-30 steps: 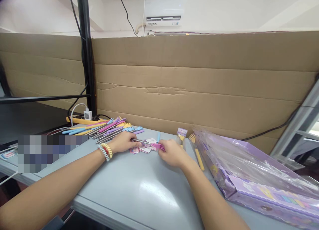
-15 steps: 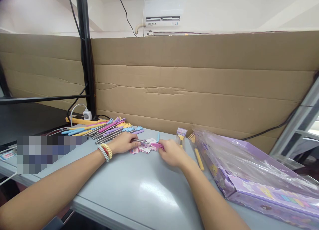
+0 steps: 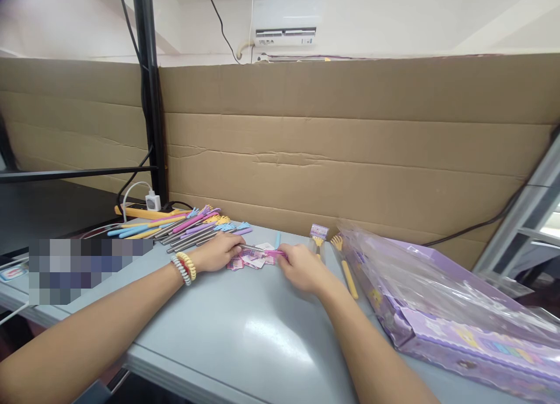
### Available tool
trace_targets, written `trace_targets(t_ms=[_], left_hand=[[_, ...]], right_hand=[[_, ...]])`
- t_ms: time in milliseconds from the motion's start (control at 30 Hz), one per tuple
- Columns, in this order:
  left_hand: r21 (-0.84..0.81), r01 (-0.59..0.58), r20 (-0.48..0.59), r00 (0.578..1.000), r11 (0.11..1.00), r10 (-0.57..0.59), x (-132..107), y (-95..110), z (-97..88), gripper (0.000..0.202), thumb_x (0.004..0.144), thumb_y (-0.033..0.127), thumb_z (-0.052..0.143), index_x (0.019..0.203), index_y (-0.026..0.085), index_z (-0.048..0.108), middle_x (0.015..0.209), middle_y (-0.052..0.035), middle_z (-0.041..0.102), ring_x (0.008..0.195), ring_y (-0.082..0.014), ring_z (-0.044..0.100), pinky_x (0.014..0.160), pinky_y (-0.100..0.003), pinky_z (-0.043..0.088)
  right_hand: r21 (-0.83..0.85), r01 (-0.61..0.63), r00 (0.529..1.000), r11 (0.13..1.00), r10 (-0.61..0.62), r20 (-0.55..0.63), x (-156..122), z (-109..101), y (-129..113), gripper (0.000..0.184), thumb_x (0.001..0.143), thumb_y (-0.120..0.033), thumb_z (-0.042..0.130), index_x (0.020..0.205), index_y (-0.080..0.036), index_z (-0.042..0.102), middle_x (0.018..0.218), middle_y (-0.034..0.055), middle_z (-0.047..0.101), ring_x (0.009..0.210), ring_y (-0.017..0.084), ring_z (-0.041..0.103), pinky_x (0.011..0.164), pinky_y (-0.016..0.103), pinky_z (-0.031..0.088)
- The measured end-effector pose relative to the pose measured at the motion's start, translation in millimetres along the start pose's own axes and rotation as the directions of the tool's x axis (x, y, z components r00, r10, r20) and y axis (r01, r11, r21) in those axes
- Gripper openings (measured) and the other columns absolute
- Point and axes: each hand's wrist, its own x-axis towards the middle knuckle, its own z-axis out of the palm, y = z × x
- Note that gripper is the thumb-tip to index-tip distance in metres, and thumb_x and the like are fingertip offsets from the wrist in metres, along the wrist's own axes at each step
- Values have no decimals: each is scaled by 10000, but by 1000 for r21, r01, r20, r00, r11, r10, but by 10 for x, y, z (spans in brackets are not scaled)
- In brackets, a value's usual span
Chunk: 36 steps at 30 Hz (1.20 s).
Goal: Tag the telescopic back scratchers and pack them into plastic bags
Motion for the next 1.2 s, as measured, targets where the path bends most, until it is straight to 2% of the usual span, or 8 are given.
trace_targets(t_ms=[200, 300, 500, 667, 867, 1200], left_hand=[[-71, -15, 5, 1000, 997, 15, -24, 21, -26, 236, 852, 215, 347, 882, 210, 581, 826, -25, 627, 785, -162, 541, 681, -248, 367], [-94, -2, 43, 999, 996, 6, -32, 50, -52, 271, 879, 312, 331, 868, 216, 585, 797, -12, 634, 734, -150, 544, 634, -241, 361], [-98, 75, 91, 994, 992, -66, -29, 89, -77, 412, 871, 492, 295, 728, 217, 566, 707, -6, 646, 641, -147, 544, 589, -246, 359], [-26, 95, 77, 993, 995, -92, -33, 115, -85, 335, 872, 389, 315, 769, 221, 587, 692, -13, 645, 682, -167, 561, 600, -260, 363], [27, 33, 58, 998, 999, -34, -26, 118, -71, 265, 868, 272, 340, 813, 227, 596, 698, -3, 647, 709, -167, 564, 605, -250, 359], [-148, 15, 79, 997, 989, -3, -40, 145, -106, 349, 887, 378, 313, 834, 219, 618, 664, 5, 637, 636, -136, 555, 613, -236, 371]], right_hand=[[-3, 10, 1000, 1000, -10, -19, 3, 11, 34, 249, 864, -292, 371, 834, -189, 596, 655, 33, 572, 576, 135, 472, 545, 230, 294], [-12, 4, 999, 1000, -5, -36, 3, 12, 45, 257, 861, -314, 370, 804, -182, 584, 638, 32, 568, 569, 136, 470, 539, 232, 296], [-16, 25, 1000, 1000, -25, -13, -6, 3, -10, 258, 852, -314, 390, 809, -174, 602, 691, 48, 596, 605, 139, 491, 578, 238, 315], [-17, 17, 1000, 1000, -17, 0, -5, 11, -18, 269, 862, -322, 381, 835, -173, 603, 703, 51, 599, 613, 141, 497, 581, 239, 314], [-50, -15, 1000, 999, 16, 11, -14, 6, -4, 216, 836, -294, 432, 835, -171, 609, 715, 53, 605, 626, 143, 501, 584, 234, 306], [-55, -12, 1000, 998, 14, 23, -32, -26, -51, 236, 835, -312, 451, 863, -179, 645, 739, 64, 627, 632, 153, 516, 581, 239, 312]])
